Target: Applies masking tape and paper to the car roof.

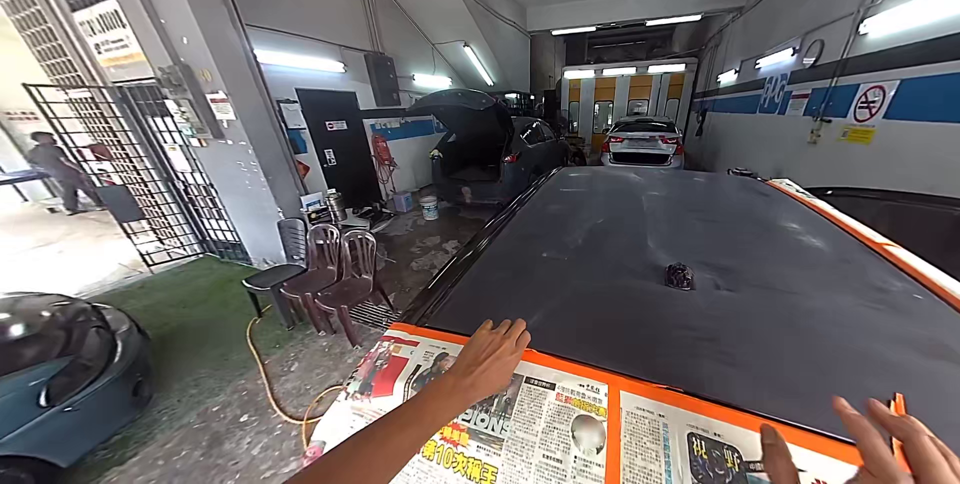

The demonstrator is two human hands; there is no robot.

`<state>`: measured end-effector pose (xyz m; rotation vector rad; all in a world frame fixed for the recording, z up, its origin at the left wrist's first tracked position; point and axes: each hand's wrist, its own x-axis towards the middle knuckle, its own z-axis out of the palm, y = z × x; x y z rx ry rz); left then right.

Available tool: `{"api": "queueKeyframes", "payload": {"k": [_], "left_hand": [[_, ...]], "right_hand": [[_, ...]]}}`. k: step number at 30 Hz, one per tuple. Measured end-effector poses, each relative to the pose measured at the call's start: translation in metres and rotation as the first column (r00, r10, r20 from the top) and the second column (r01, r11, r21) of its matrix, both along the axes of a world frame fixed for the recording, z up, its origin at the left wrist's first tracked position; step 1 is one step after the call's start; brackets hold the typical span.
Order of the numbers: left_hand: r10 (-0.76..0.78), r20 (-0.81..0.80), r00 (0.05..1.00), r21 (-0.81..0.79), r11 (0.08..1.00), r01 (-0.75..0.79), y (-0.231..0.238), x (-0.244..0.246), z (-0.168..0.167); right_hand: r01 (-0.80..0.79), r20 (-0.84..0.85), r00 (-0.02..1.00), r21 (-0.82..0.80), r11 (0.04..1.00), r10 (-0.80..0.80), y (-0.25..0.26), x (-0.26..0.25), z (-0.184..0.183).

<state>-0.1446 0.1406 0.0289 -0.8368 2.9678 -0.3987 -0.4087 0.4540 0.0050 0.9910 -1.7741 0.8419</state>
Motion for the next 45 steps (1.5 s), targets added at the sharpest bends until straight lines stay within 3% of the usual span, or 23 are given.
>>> {"api": "queueKeyframes", "payload": {"k": [2,4,7,10,18,28,33,37,42,45], "left_hand": [[0.029,0.009,1.0,-0.013,0.999,-0.029,0.002,-0.005,0.005],[0.013,0.044,0.999,-0.017,1.0,-0.012,0.0,-0.012,0.012],[-0.057,0.116,0.992,-0.002,0.998,0.058,-0.006,-0.019,0.02],[-0.115,0.179,0.977,0.001,0.993,0.117,-0.006,-0.019,0.031],[-0.22,0.337,0.916,-0.026,0.97,0.243,0.017,-0.03,0.062],[-0.363,0.286,0.887,-0.176,0.89,0.421,0.051,-0.076,0.115],[-0.459,0.191,0.867,-0.283,0.82,0.497,0.083,-0.107,0.141],[-0.505,0.159,0.848,-0.277,0.802,0.529,0.105,-0.122,0.143],[-0.534,0.037,0.845,-0.418,0.759,0.498,0.118,-0.139,0.182],[-0.568,0.014,0.823,-0.405,0.749,0.525,0.131,-0.15,0.18]], "right_hand": [[-0.125,0.034,0.992,0.075,0.989,0.123,-0.026,0.016,-0.001],[-0.27,0.176,0.956,0.216,0.938,0.234,-0.05,0.025,-0.007],[-0.39,0.309,0.906,0.34,0.855,0.29,-0.08,0.027,-0.024],[-0.36,0.295,0.922,0.423,0.831,0.25,-0.087,0.025,-0.028],[-0.293,0.196,0.954,0.448,0.844,0.227,-0.084,0.028,-0.031],[-0.309,0.22,0.947,0.418,0.854,0.235,-0.083,0.028,-0.029],[-0.375,0.322,0.905,0.304,0.876,0.276,-0.082,0.023,-0.026],[-0.422,0.406,0.856,0.192,0.886,0.32,-0.081,0.016,-0.026],[-0.455,0.4,0.839,0.142,0.879,0.37,-0.084,0.012,-0.028],[-0.478,0.417,0.811,0.07,0.875,0.41,-0.083,0.009,-0.027]]}}
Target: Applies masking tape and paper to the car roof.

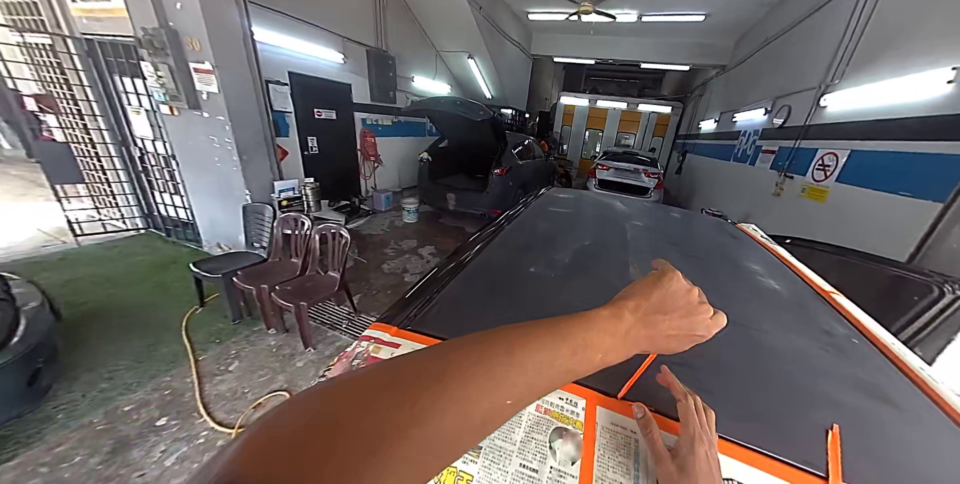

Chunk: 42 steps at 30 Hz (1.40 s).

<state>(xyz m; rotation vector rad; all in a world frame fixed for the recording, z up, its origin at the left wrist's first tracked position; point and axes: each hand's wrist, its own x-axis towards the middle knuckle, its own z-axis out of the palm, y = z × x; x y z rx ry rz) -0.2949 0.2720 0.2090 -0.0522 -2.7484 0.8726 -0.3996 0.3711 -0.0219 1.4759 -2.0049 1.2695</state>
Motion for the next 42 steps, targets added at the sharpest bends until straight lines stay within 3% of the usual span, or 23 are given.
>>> {"api": "queueKeyframes", "payload": {"k": [5,8,12,15,17,19,21,22,24,26,28,32,38,42], "left_hand": [[-0.078,-0.101,0.992,0.075,0.993,0.086,0.023,-0.007,0.002],[-0.125,-0.238,0.963,0.06,0.988,0.143,0.026,-0.005,0.009],[-0.116,-0.584,0.803,0.112,0.969,0.222,0.008,0.007,0.017],[0.045,-0.705,0.707,0.328,0.906,0.269,-0.001,0.027,0.008],[0.235,-0.616,0.751,0.585,0.776,0.237,-0.013,0.045,-0.02],[0.404,-0.461,0.79,0.773,0.62,0.134,-0.036,0.059,-0.068],[0.463,-0.221,0.858,0.857,0.512,-0.056,-0.051,0.068,-0.124],[0.447,-0.118,0.887,0.851,0.505,-0.142,-0.051,0.069,-0.151],[0.406,-0.027,0.914,0.802,0.554,-0.223,-0.043,0.065,-0.19],[0.39,-0.068,0.918,0.73,0.647,-0.221,-0.036,0.056,-0.209],[0.394,-0.112,0.912,0.685,0.696,-0.216,-0.03,0.043,-0.215],[0.384,-0.129,0.914,0.651,0.729,-0.214,-0.013,0.019,-0.213],[0.355,-0.163,0.92,0.655,0.737,-0.168,0.029,-0.022,-0.214],[0.317,-0.261,0.912,0.559,0.82,-0.125,0.017,-0.01,-0.223]], "right_hand": [[-0.047,0.182,0.982,-0.01,0.999,0.048,-0.006,0.003,0.008],[-0.085,0.264,0.958,-0.114,0.99,0.112,-0.014,-0.006,0.023],[-0.104,0.37,0.903,-0.302,0.947,0.217,-0.018,-0.027,0.068],[-0.032,0.403,0.897,-0.35,0.936,0.181,-0.008,-0.049,0.111],[0.055,0.474,0.87,-0.358,0.932,0.131,-0.002,-0.069,0.121],[0.132,0.62,0.774,-0.361,0.923,0.131,0.0,-0.09,0.11],[0.124,0.755,0.632,-0.322,0.938,0.176,-0.003,-0.104,0.084],[0.099,0.797,0.571,-0.304,0.948,0.196,-0.005,-0.109,0.068],[0.048,0.797,0.568,-0.279,0.959,0.203,-0.012,-0.114,0.038],[0.035,0.688,0.711,-0.235,0.971,0.141,-0.018,-0.111,0.026],[0.051,0.604,0.793,-0.199,0.979,0.081,-0.019,-0.107,0.023],[0.046,0.621,0.775,-0.238,0.97,0.115,-0.014,-0.104,0.027],[0.05,0.536,0.842,-0.196,0.979,0.064,-0.017,-0.104,0.021],[0.044,0.542,0.838,-0.189,0.981,0.067,-0.014,-0.107,0.018]]}}
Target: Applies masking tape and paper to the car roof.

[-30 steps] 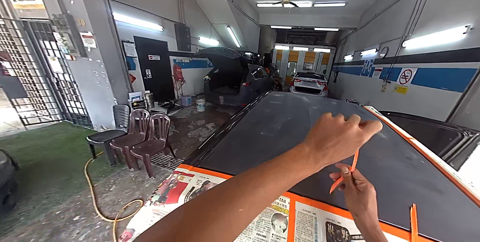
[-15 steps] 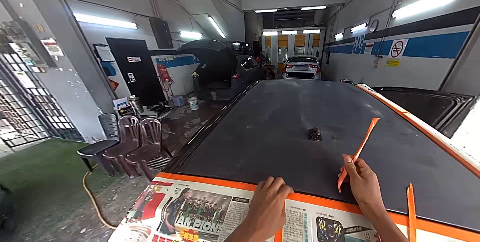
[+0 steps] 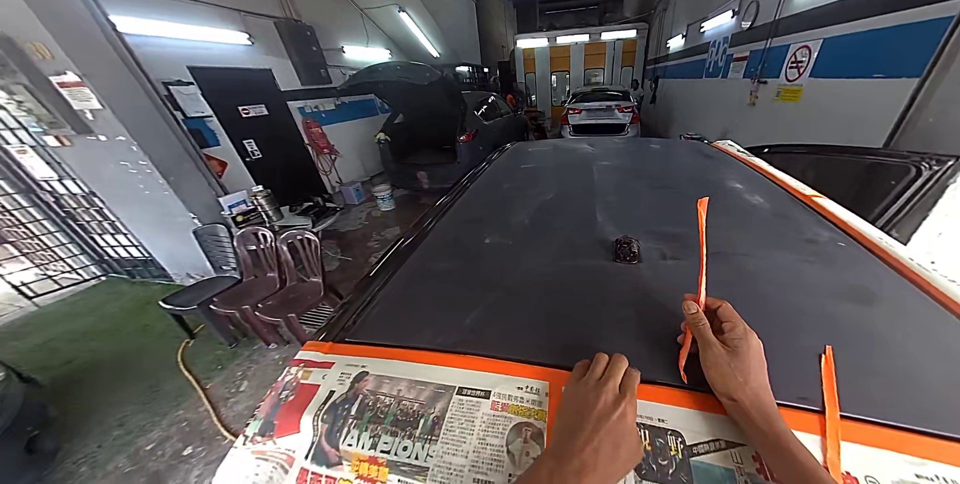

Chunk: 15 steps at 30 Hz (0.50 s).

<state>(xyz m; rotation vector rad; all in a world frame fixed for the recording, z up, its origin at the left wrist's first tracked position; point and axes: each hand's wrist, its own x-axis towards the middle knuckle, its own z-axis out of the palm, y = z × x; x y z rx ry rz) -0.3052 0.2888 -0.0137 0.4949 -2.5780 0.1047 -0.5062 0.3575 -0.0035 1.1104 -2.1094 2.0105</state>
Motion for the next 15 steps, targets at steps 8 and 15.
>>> {"api": "queueKeyframes", "payload": {"k": [8,15], "left_hand": [[0.263,-0.093,0.96,-0.047,0.962,-0.268,-0.107,0.118,-0.01],[0.408,-0.011,0.913,0.016,0.913,-0.407,-0.128,0.13,-0.004]], "right_hand": [[-0.028,0.022,0.999,-0.005,1.0,0.028,0.002,0.002,0.0],[-0.018,-0.012,1.0,0.012,1.0,0.019,0.002,0.003,0.003]]}}
